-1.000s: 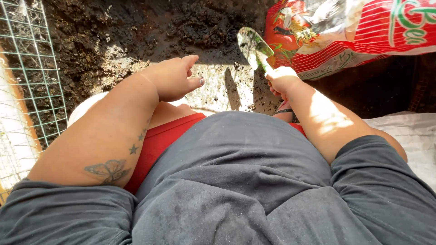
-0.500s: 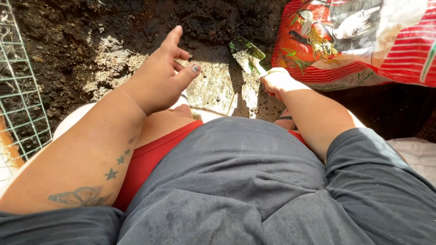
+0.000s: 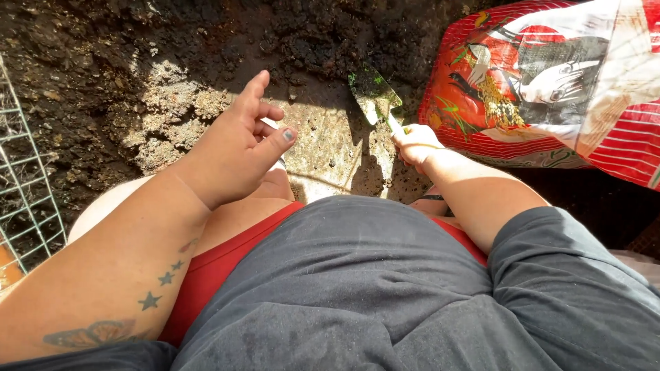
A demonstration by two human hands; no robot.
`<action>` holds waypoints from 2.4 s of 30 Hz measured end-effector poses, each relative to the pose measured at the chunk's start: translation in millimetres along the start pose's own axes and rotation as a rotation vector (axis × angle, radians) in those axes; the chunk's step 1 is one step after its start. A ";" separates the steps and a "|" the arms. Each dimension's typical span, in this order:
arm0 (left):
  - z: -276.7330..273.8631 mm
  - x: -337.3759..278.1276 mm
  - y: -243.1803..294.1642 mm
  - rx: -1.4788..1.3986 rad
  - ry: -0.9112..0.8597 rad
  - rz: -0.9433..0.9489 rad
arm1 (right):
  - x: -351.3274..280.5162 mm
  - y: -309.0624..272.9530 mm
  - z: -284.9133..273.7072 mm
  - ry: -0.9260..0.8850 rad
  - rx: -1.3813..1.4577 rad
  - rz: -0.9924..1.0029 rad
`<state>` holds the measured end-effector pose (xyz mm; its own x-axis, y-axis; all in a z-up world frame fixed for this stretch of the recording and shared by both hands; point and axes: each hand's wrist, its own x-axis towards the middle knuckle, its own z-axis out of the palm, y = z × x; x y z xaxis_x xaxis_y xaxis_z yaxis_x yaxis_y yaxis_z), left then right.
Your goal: The person uses a small green trowel to scoop dark, clumpy material from a wire-mesh enclosure and transfers it into a large red and white bag. The person is sitting on the ground while performing this task.
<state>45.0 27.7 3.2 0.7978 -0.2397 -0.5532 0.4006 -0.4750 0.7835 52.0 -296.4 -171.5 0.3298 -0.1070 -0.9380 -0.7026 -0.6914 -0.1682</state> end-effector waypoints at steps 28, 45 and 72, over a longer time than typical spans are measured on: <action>7.0 -3.7 5.4 0.276 -0.117 -0.181 | 47.6 -29.2 -4.4 0.289 0.496 -0.472; 35.1 -33.2 14.9 0.518 -0.077 -0.048 | -127.1 42.9 7.8 0.242 0.700 -0.537; 63.5 -30.0 15.5 0.686 -0.068 0.082 | -216.0 121.4 -9.6 0.390 1.022 -0.655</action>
<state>-1.4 -26.3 13.9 0.7743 -0.3400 -0.5338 -0.0533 -0.8755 0.4803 -98.5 -364.1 13.6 0.8380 -0.2776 -0.4697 -0.4452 0.1497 -0.8828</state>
